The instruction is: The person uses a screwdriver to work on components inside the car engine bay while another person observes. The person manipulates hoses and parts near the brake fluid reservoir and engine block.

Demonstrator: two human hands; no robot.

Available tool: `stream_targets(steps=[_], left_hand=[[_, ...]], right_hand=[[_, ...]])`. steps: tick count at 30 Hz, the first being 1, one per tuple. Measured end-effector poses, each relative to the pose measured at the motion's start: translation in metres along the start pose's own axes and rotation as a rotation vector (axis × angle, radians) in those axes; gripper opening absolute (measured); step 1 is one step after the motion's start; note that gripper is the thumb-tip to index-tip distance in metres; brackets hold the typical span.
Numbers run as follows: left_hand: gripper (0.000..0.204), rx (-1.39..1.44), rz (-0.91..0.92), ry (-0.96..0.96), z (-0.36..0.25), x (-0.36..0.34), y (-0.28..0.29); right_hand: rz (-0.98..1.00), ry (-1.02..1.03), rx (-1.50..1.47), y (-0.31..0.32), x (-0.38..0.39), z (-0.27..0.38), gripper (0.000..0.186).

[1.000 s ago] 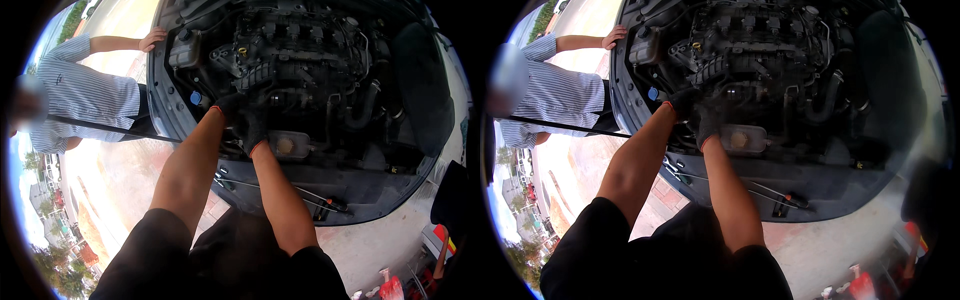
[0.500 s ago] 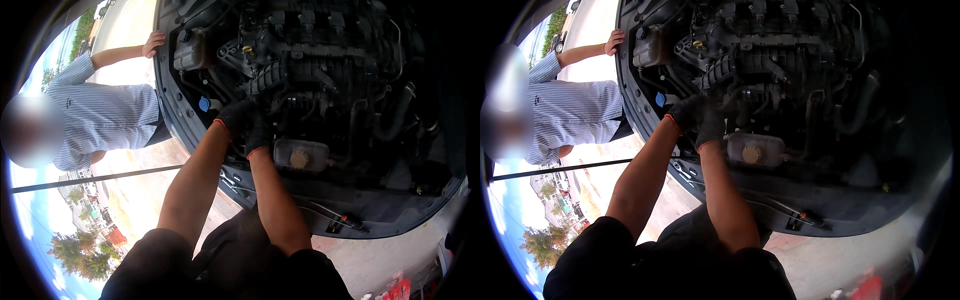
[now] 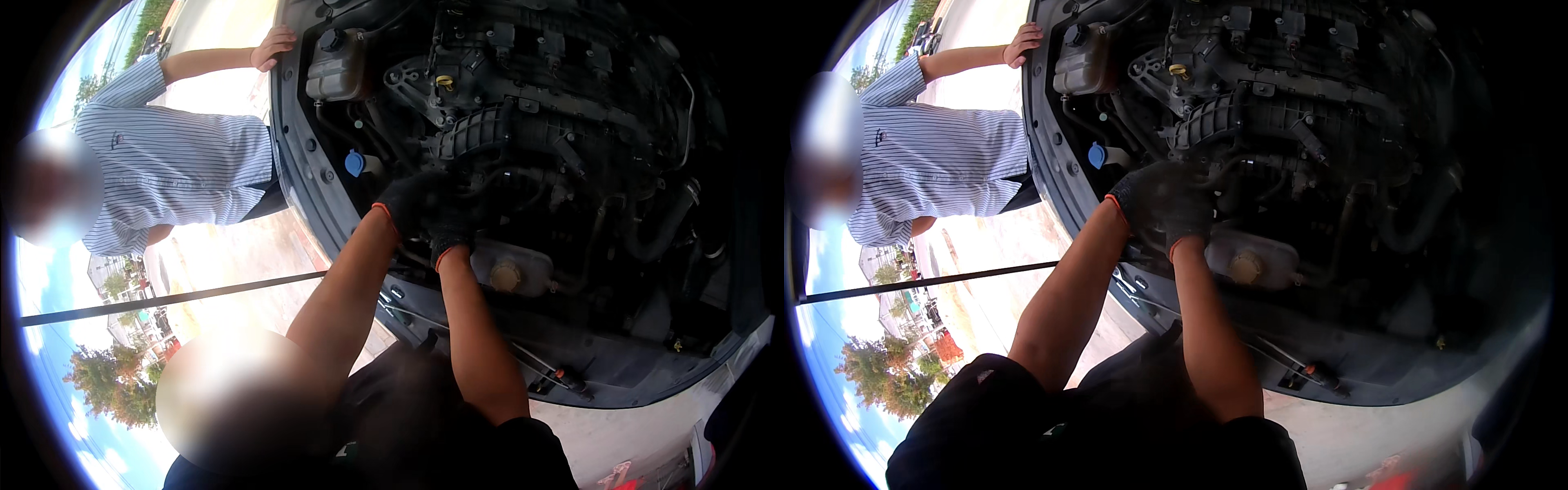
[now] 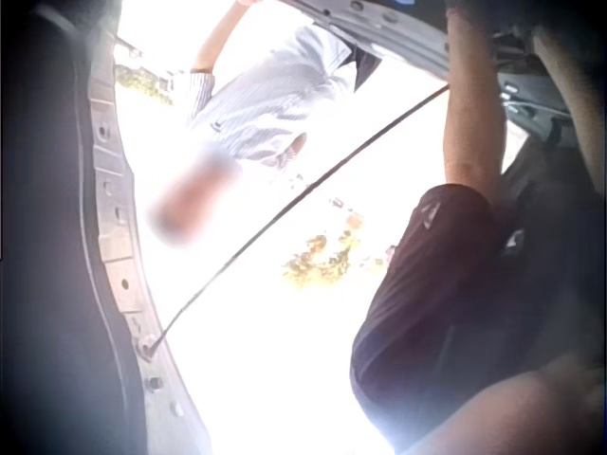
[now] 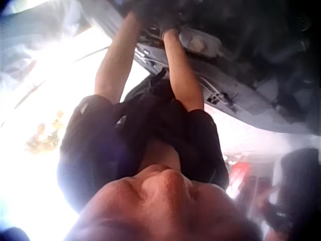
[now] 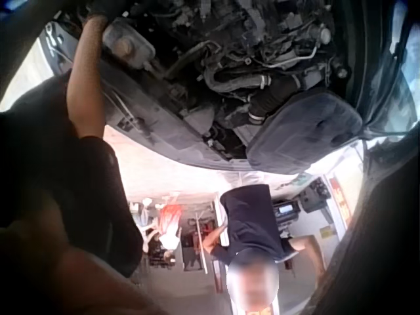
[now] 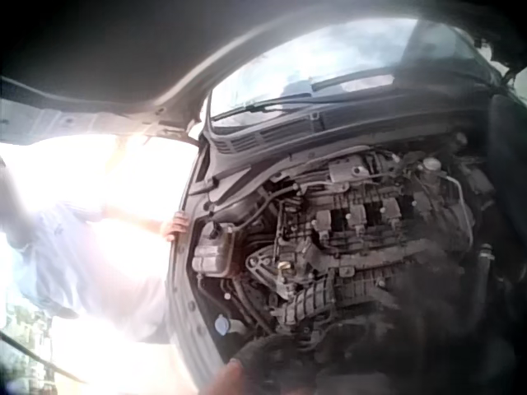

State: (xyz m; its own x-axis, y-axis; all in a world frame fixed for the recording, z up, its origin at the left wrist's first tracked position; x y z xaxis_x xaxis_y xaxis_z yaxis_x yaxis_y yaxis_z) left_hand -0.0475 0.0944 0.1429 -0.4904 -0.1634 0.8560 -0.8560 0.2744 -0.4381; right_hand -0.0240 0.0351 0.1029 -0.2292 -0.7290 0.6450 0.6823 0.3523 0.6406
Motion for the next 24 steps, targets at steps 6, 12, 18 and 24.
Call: stream_targets(steps=[6, 12, 18, 24], left_hand=[[0.031, -0.399, -0.094, -0.161, -0.019, 0.006, 0.01], [0.024, -0.016, -0.117, -0.135, -0.007, 0.01, -0.006], [0.025, 0.187, 0.024, -0.056, -0.001, -0.005, 0.022], [0.028, 0.049, -0.182, -0.169, -0.005, 0.01, 0.025]], right_hand=[[-0.398, -0.078, -0.838, -0.016, 0.0, -0.003, 0.047], [-0.54, 0.113, -1.85, -0.016, 0.003, -0.019, 0.043], [-0.22, -0.135, -2.294, -0.006, -0.003, 0.007, 0.036], [0.063, 0.007, -2.475, -0.053, -0.06, 0.004, 0.035]])
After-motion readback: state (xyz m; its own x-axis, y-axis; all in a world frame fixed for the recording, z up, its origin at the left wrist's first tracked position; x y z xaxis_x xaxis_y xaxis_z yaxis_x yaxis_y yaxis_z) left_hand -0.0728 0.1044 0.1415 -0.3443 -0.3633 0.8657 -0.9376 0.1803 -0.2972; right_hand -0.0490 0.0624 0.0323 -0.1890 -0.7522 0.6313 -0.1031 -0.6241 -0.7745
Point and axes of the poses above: each hand's wrist, its own x-axis away from the middle knuckle, its own y-axis out of the back of the hand, z = x × y, the point moved 5 cm from there along -x, towards the middle knuckle, and after that the axes turned 6 degrees about x, right-handed, at the moved point
